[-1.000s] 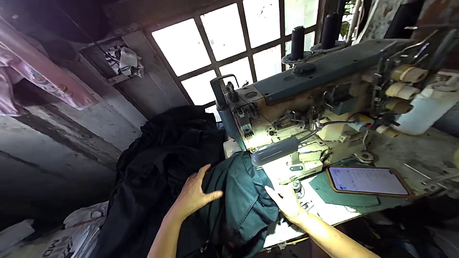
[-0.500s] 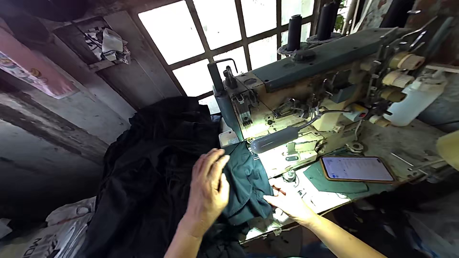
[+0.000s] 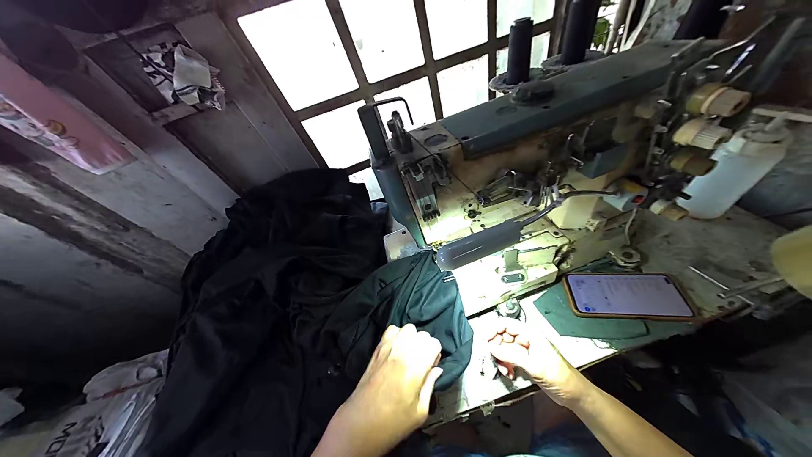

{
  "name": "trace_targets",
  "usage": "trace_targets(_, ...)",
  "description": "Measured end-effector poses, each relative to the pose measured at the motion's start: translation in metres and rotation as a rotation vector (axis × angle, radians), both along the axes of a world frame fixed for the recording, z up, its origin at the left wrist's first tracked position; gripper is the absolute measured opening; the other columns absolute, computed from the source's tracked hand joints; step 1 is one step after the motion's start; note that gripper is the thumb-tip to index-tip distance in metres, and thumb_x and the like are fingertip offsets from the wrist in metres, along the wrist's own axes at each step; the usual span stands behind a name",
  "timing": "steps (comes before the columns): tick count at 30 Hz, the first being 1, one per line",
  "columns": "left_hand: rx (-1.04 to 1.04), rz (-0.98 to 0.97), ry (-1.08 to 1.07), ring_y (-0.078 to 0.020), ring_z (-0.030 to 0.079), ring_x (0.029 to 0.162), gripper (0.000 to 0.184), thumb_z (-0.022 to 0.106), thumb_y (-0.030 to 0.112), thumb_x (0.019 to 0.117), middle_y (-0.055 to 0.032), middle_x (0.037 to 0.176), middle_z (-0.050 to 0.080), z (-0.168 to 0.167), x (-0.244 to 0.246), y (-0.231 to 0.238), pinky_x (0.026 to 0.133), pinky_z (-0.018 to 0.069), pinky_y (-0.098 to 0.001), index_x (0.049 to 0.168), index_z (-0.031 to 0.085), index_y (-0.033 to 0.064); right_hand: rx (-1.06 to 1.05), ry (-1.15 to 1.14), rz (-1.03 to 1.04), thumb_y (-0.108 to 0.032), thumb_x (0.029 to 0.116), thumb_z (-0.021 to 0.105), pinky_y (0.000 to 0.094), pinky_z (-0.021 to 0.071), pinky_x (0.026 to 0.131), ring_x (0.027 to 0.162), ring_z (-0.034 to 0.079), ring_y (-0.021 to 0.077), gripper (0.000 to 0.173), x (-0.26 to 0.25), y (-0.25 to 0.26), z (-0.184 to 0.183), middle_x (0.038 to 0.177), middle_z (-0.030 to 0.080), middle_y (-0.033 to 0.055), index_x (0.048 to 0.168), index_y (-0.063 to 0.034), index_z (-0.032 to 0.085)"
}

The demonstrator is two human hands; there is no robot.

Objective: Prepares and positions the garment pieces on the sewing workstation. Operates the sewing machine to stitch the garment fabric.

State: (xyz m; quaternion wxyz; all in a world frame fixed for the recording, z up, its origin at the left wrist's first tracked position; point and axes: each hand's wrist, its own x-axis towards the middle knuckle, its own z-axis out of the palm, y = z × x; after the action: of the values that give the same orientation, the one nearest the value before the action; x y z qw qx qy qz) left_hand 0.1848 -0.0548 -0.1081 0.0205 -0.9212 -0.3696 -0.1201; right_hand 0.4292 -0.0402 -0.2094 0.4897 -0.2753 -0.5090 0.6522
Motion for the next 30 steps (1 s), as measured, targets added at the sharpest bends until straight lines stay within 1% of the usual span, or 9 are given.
trace_targets(3,0.096,-0.088,-0.083,-0.0252,0.07,0.098,0.015,0.057,0.017,0.0905,-0.0078,0.092,0.072,0.002,0.032,-0.025,0.103,0.0477,-0.0515,0.081,0.067,0.0098,-0.107,0.069,0.206,-0.018,0.1048,0.047,0.0181,0.0569,0.061,0.068,0.069,0.0021,0.019,0.002,0.005,0.01,0.085,0.074,-0.0058,0.104,-0.0124,0.065)
trace_targets(6,0.185,-0.204,-0.045,-0.0192,0.061,0.064,0.016,0.054,0.012,0.0909,-0.0034,0.068,0.06,-0.025,0.055,-0.029,0.071,0.0497,-0.0358,0.079,0.065,0.0106,-0.194,0.18,0.389,-0.04,0.1055,0.045,0.0209,0.0575,0.072,0.08,0.069,0.0029,0.031,-0.007,0.014,0.016,0.09,0.072,-0.007,0.106,-0.0164,0.066)
trace_targets(9,0.252,-0.238,0.014,-0.0186,0.058,0.059,0.019,0.052,0.008,0.0958,-0.0041,0.072,0.059,-0.039,0.062,-0.025,0.053,0.0446,-0.0312,0.084,0.066,0.01,-0.216,0.05,0.254,-0.014,0.1039,0.05,0.0195,0.053,0.067,0.069,0.062,0.0015,0.013,-0.021,0.024,0.025,0.077,0.064,-0.0077,0.094,-0.0152,0.058)
trace_targets(17,0.328,-0.07,-0.256,-0.0194,0.068,0.082,0.024,0.05,0.016,0.0978,-0.0052,0.086,0.071,-0.021,0.048,-0.01,0.075,0.054,-0.0333,0.091,0.071,0.0094,-0.561,0.425,0.128,-0.009,0.1071,0.045,0.0315,0.0609,0.084,0.091,0.073,0.0146,0.019,-0.03,0.016,0.036,0.099,0.074,0.0076,0.115,-0.0043,0.062)
trace_targets(20,0.328,0.222,-0.282,-0.0281,0.071,0.113,0.03,0.054,0.021,0.098,-0.014,0.115,0.075,-0.015,0.046,0.009,0.096,0.0562,-0.0426,0.108,0.076,0.0031,-0.637,0.52,0.03,-0.013,0.1095,0.04,0.0335,0.0608,0.083,0.091,0.072,0.0144,0.024,-0.035,0.002,0.039,0.098,0.073,0.0069,0.116,-0.0057,0.062)
trace_targets(22,0.258,0.374,-0.291,-0.0362,0.068,0.119,0.032,0.057,0.019,0.0981,-0.0208,0.124,0.07,-0.021,0.043,0.027,0.099,0.0554,-0.0484,0.114,0.075,-0.0011,-0.633,0.549,-0.015,-0.01,0.1093,0.038,0.0281,0.0615,0.077,0.086,0.073,0.0099,0.025,-0.037,-0.013,0.041,0.092,0.074,0.0027,0.111,-0.0094,0.063)
trace_targets(26,0.285,0.411,-0.347,-0.0362,0.071,0.111,0.026,0.061,0.015,0.0959,-0.0224,0.12,0.071,-0.03,0.035,0.048,0.094,0.0581,-0.0447,0.105,0.075,-0.0043,-0.597,0.389,-0.197,-0.001,0.1066,0.041,0.0244,0.0599,0.076,0.085,0.07,0.0067,0.018,-0.045,-0.018,0.036,0.092,0.07,0.0013,0.116,-0.0058,0.055)
trace_targets(28,0.272,0.374,-0.377,-0.0352,0.069,0.114,0.027,0.059,0.014,0.0961,-0.0217,0.122,0.07,-0.033,0.031,0.051,0.097,0.057,-0.0428,0.11,0.075,-0.0034,-0.505,0.248,-0.296,-0.007,0.1079,0.042,0.0255,0.0589,0.083,0.093,0.069,0.0069,0.022,-0.052,-0.013,0.031,0.101,0.07,0.0023,0.126,-0.003,0.055)
trace_targets(30,0.283,0.344,-0.397,-0.0326,0.067,0.119,0.029,0.056,0.011,0.0966,-0.0195,0.125,0.07,-0.037,0.028,0.051,0.101,0.0549,-0.04,0.117,0.075,0.0008,-0.36,0.131,-0.335,-0.014,0.1085,0.039,0.0247,0.0585,0.084,0.091,0.069,0.0053,0.026,-0.053,-0.004,0.021,0.097,0.071,-0.0004,0.118,-0.0039,0.061)
